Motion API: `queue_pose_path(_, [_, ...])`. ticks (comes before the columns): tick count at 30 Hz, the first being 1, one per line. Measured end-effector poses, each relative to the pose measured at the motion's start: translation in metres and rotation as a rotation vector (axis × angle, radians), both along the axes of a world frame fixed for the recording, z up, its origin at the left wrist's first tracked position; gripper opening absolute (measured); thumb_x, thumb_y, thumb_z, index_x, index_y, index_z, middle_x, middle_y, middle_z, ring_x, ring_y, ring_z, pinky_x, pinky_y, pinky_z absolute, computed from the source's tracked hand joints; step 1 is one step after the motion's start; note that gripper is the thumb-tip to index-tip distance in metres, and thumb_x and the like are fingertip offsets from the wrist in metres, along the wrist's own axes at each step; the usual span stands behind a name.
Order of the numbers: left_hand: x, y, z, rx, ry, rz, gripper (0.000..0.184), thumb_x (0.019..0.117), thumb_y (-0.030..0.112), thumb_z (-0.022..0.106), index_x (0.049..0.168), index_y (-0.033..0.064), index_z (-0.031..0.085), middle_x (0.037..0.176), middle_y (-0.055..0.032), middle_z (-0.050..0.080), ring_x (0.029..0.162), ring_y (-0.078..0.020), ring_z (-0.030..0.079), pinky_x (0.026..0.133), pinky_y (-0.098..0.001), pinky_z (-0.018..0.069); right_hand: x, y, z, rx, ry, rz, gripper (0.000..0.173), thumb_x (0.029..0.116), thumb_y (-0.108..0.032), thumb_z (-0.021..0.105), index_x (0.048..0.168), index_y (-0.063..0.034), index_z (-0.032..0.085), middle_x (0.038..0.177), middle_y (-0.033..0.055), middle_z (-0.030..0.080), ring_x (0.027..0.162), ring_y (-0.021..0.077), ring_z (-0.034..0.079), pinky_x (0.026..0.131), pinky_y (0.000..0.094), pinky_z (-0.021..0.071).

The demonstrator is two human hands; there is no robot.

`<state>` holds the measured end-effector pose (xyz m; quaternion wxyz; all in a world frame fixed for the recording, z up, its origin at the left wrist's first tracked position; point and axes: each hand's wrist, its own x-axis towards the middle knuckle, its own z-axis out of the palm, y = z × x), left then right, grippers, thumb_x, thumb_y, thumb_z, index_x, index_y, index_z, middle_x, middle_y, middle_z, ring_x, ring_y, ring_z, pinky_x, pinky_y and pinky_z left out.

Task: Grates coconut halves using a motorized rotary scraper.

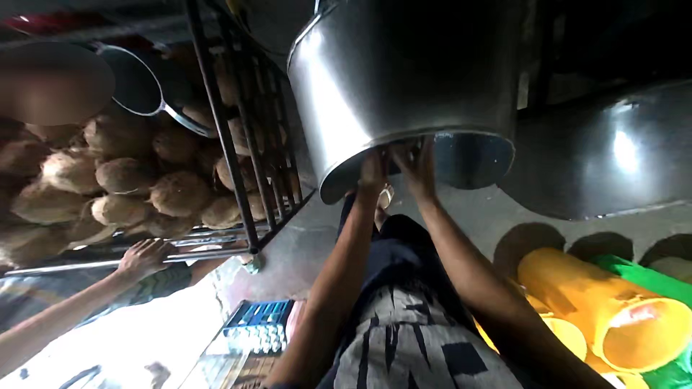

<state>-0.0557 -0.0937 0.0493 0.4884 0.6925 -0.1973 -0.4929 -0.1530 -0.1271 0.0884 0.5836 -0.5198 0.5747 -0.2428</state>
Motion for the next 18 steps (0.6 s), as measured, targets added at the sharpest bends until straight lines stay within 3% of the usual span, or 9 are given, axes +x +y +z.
queue_pose_path(1, [-0.002, -0.002, 0.002, 0.030, 0.123, 0.181, 0.042, 0.1122, 0.035, 0.028, 0.120, 0.0080, 0.058, 0.102, -0.0043, 0.064, 0.087, -0.0076, 0.061, 0.076, -0.0255, 0.0531, -0.003, 0.007, -0.005, -0.073, 0.099, 0.108, 0.092, 0.0934, -0.020, 0.075, 0.162, -0.0050, 0.016, 0.166, 0.0184, 0.025, 0.144, 0.0272, 0.042, 0.113, 0.0415, 0.0448])
queue_pose_path(4, [0.004, 0.018, -0.018, 0.012, 0.555, 0.484, 0.055, 0.1052, 0.061, 0.027, 0.118, 0.0192, 0.061, 0.098, 0.0000, 0.067, 0.086, -0.0114, 0.065, 0.074, -0.0361, 0.0581, -0.018, 0.037, -0.032, -0.211, 0.198, 0.262, 0.116, 0.0780, -0.032, 0.089, 0.162, -0.0008, 0.016, 0.164, 0.0275, 0.022, 0.145, 0.0367, 0.040, 0.111, 0.0457, 0.0479])
queue_pose_path(8, [0.011, 0.048, -0.049, -0.021, 0.841, 0.441, 0.061, 0.1027, 0.065, 0.029, 0.116, 0.0166, 0.064, 0.101, -0.0032, 0.069, 0.092, -0.0155, 0.066, 0.080, -0.0411, 0.0583, -0.039, 0.041, -0.053, -0.252, 0.200, 0.431, 0.125, 0.0722, -0.035, 0.092, 0.160, 0.0047, 0.013, 0.161, 0.0306, 0.027, 0.147, 0.0398, 0.037, 0.118, 0.0490, 0.0380])
queue_pose_path(10, [0.005, 0.053, -0.048, -0.037, 0.854, 0.415, 0.061, 0.1019, 0.066, 0.029, 0.114, 0.0181, 0.065, 0.099, -0.0026, 0.070, 0.091, -0.0156, 0.067, 0.077, -0.0413, 0.0590, -0.044, 0.046, -0.057, -0.207, 0.160, 0.397, 0.125, 0.0718, -0.034, 0.092, 0.161, 0.0021, 0.012, 0.160, 0.0292, 0.032, 0.144, 0.0377, 0.043, 0.115, 0.0493, 0.0416])
queue_pose_path(12, [0.004, 0.050, -0.038, -0.106, 0.770, 0.360, 0.068, 0.0979, 0.075, 0.026, 0.118, 0.0233, 0.065, 0.104, 0.0018, 0.070, 0.093, -0.0122, 0.067, 0.079, -0.0380, 0.0588, -0.036, 0.039, -0.053, -0.054, 0.070, 0.269, 0.125, 0.0743, -0.031, 0.091, 0.164, -0.0085, 0.007, 0.158, 0.0219, 0.038, 0.133, 0.0292, 0.055, 0.104, 0.0448, 0.0529])
queue_pose_path(14, [0.003, 0.046, -0.030, -0.182, 0.639, 0.309, 0.068, 0.0977, 0.076, 0.027, 0.122, 0.0236, 0.063, 0.104, 0.0063, 0.070, 0.095, -0.0064, 0.065, 0.084, -0.0317, 0.0573, -0.019, 0.024, -0.033, 0.142, -0.011, 0.140, 0.116, 0.0799, -0.026, 0.088, 0.164, -0.0162, 0.008, 0.149, 0.0157, 0.049, 0.119, 0.0238, 0.063, 0.093, 0.0427, 0.0580])
queue_pose_path(15, [0.003, 0.037, -0.028, -0.211, 0.573, 0.309, 0.059, 0.0998, 0.070, 0.034, 0.117, 0.0209, 0.061, 0.099, 0.0076, 0.069, 0.093, -0.0042, 0.065, 0.084, -0.0290, 0.0564, -0.008, 0.013, -0.023, 0.203, -0.052, 0.086, 0.107, 0.0823, -0.022, 0.086, 0.162, -0.0154, 0.015, 0.146, 0.0137, 0.052, 0.120, 0.0217, 0.062, 0.097, 0.0409, 0.0566])
queue_pose_path(16, [0.004, 0.028, -0.025, -0.248, 0.508, 0.291, 0.050, 0.1023, 0.059, 0.044, 0.120, 0.0157, 0.060, 0.103, 0.0053, 0.070, 0.099, -0.0056, 0.065, 0.092, -0.0304, 0.0549, 0.005, 0.000, -0.019, 0.217, -0.100, 0.017, 0.093, 0.0829, -0.019, 0.085, 0.156, -0.0108, 0.028, 0.139, 0.0121, 0.057, 0.119, 0.0184, 0.063, 0.099, 0.0375, 0.0576])
queue_pose_path(18, [0.004, 0.008, -0.011, -0.218, 0.308, 0.228, 0.037, 0.1053, 0.031, 0.053, 0.128, 0.0026, 0.057, 0.113, -0.0042, 0.068, 0.107, -0.0107, 0.063, 0.100, -0.0341, 0.0522, 0.023, -0.022, -0.012, 0.258, -0.141, -0.139, 0.056, 0.0882, -0.013, 0.076, 0.137, -0.0037, 0.051, 0.118, 0.0111, 0.064, 0.103, 0.0168, 0.067, 0.086, 0.0352, 0.0609])
